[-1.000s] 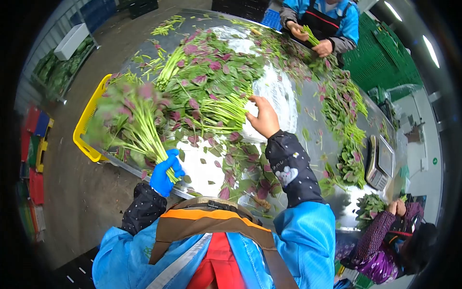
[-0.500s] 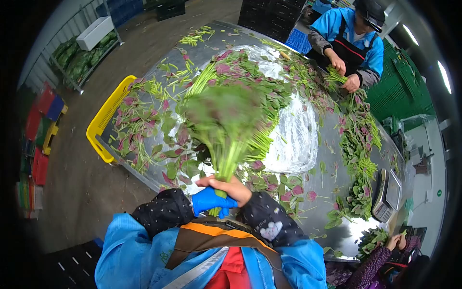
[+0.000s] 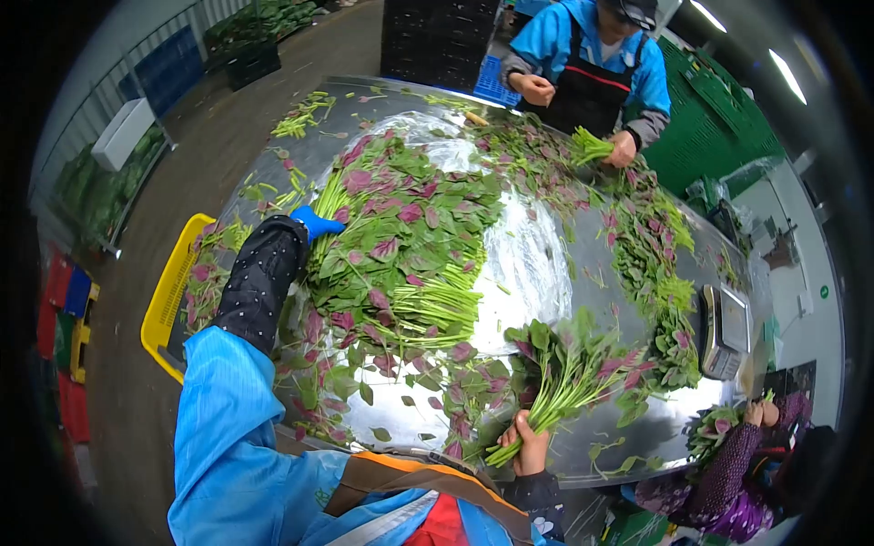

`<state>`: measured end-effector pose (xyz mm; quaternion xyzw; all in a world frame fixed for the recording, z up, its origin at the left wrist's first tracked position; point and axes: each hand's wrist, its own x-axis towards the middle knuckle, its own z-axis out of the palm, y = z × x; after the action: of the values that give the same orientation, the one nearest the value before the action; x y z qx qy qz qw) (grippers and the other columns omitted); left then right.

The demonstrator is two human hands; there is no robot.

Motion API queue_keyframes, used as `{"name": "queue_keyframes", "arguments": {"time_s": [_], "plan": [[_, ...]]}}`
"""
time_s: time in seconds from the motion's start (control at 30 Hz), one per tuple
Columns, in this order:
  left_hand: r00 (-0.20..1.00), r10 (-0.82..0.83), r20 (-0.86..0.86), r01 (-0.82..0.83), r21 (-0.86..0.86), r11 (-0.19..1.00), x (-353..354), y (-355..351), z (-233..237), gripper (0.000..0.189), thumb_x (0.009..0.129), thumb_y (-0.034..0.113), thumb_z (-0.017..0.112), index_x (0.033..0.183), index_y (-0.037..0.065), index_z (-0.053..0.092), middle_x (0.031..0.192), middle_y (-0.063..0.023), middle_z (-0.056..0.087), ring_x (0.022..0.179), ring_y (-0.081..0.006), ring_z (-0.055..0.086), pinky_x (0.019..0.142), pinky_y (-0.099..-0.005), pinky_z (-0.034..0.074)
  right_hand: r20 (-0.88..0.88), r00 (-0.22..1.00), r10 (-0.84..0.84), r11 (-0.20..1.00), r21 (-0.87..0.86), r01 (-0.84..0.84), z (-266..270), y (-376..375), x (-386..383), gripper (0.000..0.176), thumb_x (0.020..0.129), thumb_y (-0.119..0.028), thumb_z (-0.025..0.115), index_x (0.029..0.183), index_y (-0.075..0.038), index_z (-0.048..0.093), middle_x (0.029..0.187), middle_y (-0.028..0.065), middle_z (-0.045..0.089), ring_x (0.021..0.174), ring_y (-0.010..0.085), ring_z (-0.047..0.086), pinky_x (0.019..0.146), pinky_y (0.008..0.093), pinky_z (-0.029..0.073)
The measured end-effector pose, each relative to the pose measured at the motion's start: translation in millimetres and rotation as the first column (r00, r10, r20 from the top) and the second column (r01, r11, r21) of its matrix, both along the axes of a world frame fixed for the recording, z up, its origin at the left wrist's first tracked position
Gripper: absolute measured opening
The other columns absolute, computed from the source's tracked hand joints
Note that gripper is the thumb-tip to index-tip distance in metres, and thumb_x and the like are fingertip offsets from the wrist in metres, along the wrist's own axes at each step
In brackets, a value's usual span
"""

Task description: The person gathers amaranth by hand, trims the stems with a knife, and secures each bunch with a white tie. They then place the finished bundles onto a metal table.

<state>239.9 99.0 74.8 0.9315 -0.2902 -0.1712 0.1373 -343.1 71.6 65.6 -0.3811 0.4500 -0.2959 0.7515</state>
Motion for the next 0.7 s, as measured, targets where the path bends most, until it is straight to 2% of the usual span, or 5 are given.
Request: {"name": "queue_keyframes", "arguments": {"time_s": [0.13, 0.33, 0.47, 0.6, 0.7], "plan": [[0.972, -0.105, -0.209, 0.081, -0.12, 0.99, 22.8, -4.0, 7.2, 0.075, 0.046, 0.051, 0.082, 0.098, 0.0, 0.066, 0.094, -0.0196, 0.066, 0.085, -0.0281, 0.065, 0.075, -0.0355, 0.051, -0.047, 0.997, -0.06, 0.997, 0.05, 0.062, -20.7, 17.5, -1.6, 0.014, 0.089, -0.019, 0.056, 0.091, -0.007, 0.049, 0.055, 0.0024, 0.044, 0.048, 0.0161, 0.049, 0.052, 0.0329, 0.046], [0.995, -0.081, 0.06, 0.08, 0.004, 0.997, 54.2, -30.7, 17.2, 0.05, 0.054, 0.029, 0.077, 0.09, -0.006, 0.066, 0.085, -0.0191, 0.067, 0.073, -0.0288, 0.065, 0.064, -0.0369, 0.051, -0.072, 0.994, -0.088, 0.994, 0.058, 0.092, -19.6, 22.6, 14.8, 0.013, 0.09, -0.017, 0.054, 0.092, -0.006, 0.049, 0.056, 0.0034, 0.046, 0.049, 0.0167, 0.05, 0.052, 0.0333, 0.047], [0.975, -0.117, -0.191, 0.112, -0.037, 0.993, 76.7, -32.4, 9.5, 0.051, 0.052, 0.037, 0.078, 0.085, -0.001, 0.068, 0.082, -0.0162, 0.067, 0.072, -0.0234, 0.064, 0.065, -0.0358, 0.052, -0.089, 0.993, -0.077, 0.995, 0.064, 0.083, -24.6, 21.1, 11.7, 0.013, 0.09, -0.018, 0.054, 0.092, -0.006, 0.049, 0.057, 0.0037, 0.047, 0.05, 0.0173, 0.051, 0.054, 0.0334, 0.047], [0.669, -0.06, -0.741, -0.243, -0.294, 0.924, 29.8, -16.2, 14.1, 0.056, 0.053, 0.029, 0.086, 0.097, 0.0, 0.066, 0.091, -0.0107, 0.067, 0.073, -0.0208, 0.063, 0.069, -0.0354, 0.052, -0.053, 0.995, -0.079, 0.99, 0.113, 0.085, -30.3, 17.7, 9.2, 0.011, 0.09, -0.017, 0.054, 0.093, -0.007, 0.05, 0.058, 0.004, 0.048, 0.052, 0.0182, 0.052, 0.055, 0.0346, 0.047], [0.911, -0.014, -0.412, -0.033, -0.107, 0.994, 25.9, -19.1, 12.7, 0.065, 0.05, 0.03, 0.088, 0.102, -0.002, 0.064, 0.096, -0.0134, 0.066, 0.081, -0.022, 0.063, 0.071, -0.0349, 0.052, -0.032, 0.993, -0.112, 0.985, 0.128, 0.115, -25.9, 16.9, 12.0, 0.011, 0.088, -0.011, 0.055, 0.095, -0.004, 0.05, 0.058, 0.0056, 0.05, 0.05, 0.0192, 0.053, 0.051, 0.0329, 0.046]]}}
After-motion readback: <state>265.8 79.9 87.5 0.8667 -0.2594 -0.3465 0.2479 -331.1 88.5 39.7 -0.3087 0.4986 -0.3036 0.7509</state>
